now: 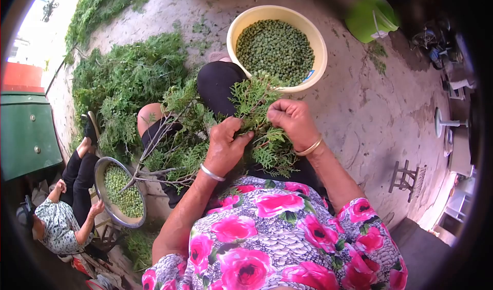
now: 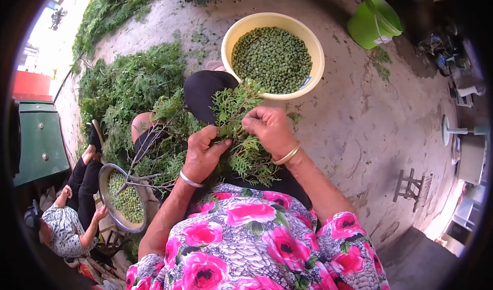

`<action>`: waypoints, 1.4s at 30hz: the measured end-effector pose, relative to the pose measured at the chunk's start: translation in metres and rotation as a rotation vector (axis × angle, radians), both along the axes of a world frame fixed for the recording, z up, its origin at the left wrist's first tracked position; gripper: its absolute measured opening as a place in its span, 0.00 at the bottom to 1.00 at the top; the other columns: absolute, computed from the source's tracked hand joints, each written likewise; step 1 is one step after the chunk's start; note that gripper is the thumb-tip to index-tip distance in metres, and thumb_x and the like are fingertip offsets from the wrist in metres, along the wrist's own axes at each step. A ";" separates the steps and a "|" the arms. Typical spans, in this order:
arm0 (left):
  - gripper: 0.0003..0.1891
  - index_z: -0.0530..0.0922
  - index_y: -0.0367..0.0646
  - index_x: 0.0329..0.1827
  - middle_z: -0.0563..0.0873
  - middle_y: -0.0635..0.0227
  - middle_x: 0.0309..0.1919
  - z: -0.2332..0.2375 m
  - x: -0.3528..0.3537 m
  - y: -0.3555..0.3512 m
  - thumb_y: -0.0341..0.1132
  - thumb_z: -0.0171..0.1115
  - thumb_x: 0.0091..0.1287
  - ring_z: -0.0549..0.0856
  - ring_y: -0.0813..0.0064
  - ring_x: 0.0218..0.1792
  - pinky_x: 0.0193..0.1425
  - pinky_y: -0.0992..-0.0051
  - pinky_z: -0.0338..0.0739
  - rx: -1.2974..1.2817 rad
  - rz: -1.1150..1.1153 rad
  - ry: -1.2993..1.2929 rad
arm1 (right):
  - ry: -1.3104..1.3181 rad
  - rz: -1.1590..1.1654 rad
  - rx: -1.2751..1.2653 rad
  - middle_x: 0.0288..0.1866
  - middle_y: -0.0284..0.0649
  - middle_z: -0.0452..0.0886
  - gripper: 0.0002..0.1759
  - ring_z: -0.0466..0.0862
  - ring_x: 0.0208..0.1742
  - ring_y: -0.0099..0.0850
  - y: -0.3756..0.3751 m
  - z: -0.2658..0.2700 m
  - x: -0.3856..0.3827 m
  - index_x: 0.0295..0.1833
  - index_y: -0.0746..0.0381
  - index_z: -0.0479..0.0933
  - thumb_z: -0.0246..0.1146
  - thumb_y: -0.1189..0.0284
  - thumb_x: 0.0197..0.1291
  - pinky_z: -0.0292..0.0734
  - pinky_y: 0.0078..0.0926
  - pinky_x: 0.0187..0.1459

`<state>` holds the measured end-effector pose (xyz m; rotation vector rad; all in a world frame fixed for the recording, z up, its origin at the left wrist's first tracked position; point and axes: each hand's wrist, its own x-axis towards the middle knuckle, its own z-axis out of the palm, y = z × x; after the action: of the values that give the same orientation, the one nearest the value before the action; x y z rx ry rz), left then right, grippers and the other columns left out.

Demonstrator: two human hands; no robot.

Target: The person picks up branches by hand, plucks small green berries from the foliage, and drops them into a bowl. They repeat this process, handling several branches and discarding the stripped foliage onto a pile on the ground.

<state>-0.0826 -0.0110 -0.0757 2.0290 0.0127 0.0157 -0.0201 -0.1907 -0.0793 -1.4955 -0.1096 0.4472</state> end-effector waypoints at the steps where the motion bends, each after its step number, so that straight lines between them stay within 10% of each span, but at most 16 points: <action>1: 0.06 0.76 0.34 0.30 0.79 0.61 0.23 -0.002 -0.001 0.000 0.22 0.67 0.53 0.77 0.75 0.25 0.31 0.74 0.72 0.005 0.009 -0.010 | 0.002 0.000 -0.001 0.22 0.30 0.77 0.05 0.69 0.19 0.18 -0.006 0.005 0.003 0.36 0.66 0.78 0.63 0.74 0.59 0.65 0.17 0.23; 5: 0.08 0.78 0.37 0.33 0.84 0.61 0.31 0.001 -0.003 -0.007 0.19 0.64 0.51 0.85 0.67 0.32 0.37 0.73 0.77 -0.070 0.025 -0.201 | 0.292 -0.090 0.263 0.26 0.31 0.77 0.04 0.65 0.19 0.13 -0.026 0.035 0.028 0.41 0.65 0.76 0.60 0.77 0.61 0.56 0.09 0.20; 11: 0.14 0.79 0.38 0.37 0.83 0.57 0.37 0.008 -0.011 -0.003 0.16 0.60 0.45 0.85 0.56 0.36 0.38 0.70 0.79 0.146 -0.174 -0.282 | -0.289 -0.330 0.005 0.43 0.45 0.84 0.17 0.82 0.45 0.36 -0.047 0.032 0.089 0.50 0.68 0.77 0.61 0.76 0.53 0.79 0.31 0.46; 13: 0.16 0.80 0.39 0.38 0.83 0.56 0.38 0.008 -0.012 -0.006 0.17 0.59 0.45 0.84 0.56 0.36 0.38 0.68 0.79 0.151 -0.183 -0.287 | -0.898 -0.363 -0.833 0.51 0.51 0.82 0.20 0.76 0.62 0.48 -0.047 0.039 0.087 0.51 0.65 0.79 0.64 0.75 0.49 0.69 0.41 0.64; 14: 0.16 0.80 0.40 0.39 0.82 0.56 0.37 0.008 -0.013 -0.008 0.18 0.60 0.45 0.84 0.56 0.34 0.36 0.67 0.78 0.214 -0.186 -0.322 | -0.898 -0.358 -0.830 0.51 0.51 0.82 0.20 0.76 0.62 0.48 -0.043 0.039 0.079 0.51 0.65 0.79 0.64 0.75 0.49 0.69 0.41 0.64; 26: 0.17 0.80 0.44 0.41 0.78 0.57 0.38 0.008 -0.015 -0.005 0.24 0.62 0.45 0.80 0.58 0.33 0.33 0.63 0.75 0.489 -0.386 -0.315 | -0.725 0.302 -0.651 0.59 0.51 0.78 0.15 0.65 0.69 0.59 -0.009 0.021 0.005 0.43 0.61 0.82 0.64 0.79 0.46 0.59 0.48 0.70; 33: 0.16 0.79 0.42 0.41 0.79 0.55 0.43 0.004 -0.019 -0.004 0.25 0.64 0.46 0.81 0.56 0.36 0.35 0.62 0.76 0.469 -0.303 -0.368 | -0.872 0.433 -0.799 0.62 0.54 0.74 0.15 0.63 0.69 0.65 -0.004 0.027 0.004 0.41 0.60 0.81 0.61 0.80 0.42 0.57 0.55 0.68; 42: 0.14 0.79 0.35 0.38 0.85 0.50 0.36 -0.004 -0.008 -0.011 0.30 0.72 0.50 0.85 0.55 0.33 0.37 0.64 0.79 0.173 -0.077 -0.361 | -0.931 0.341 -0.635 0.35 0.44 0.79 0.09 0.80 0.39 0.42 -0.003 0.027 0.000 0.34 0.62 0.75 0.61 0.80 0.43 0.74 0.36 0.42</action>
<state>-0.0905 -0.0222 -0.0802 2.1702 -0.3042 0.3443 -0.0200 -0.1934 -0.0524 -2.2273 -1.0453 0.0015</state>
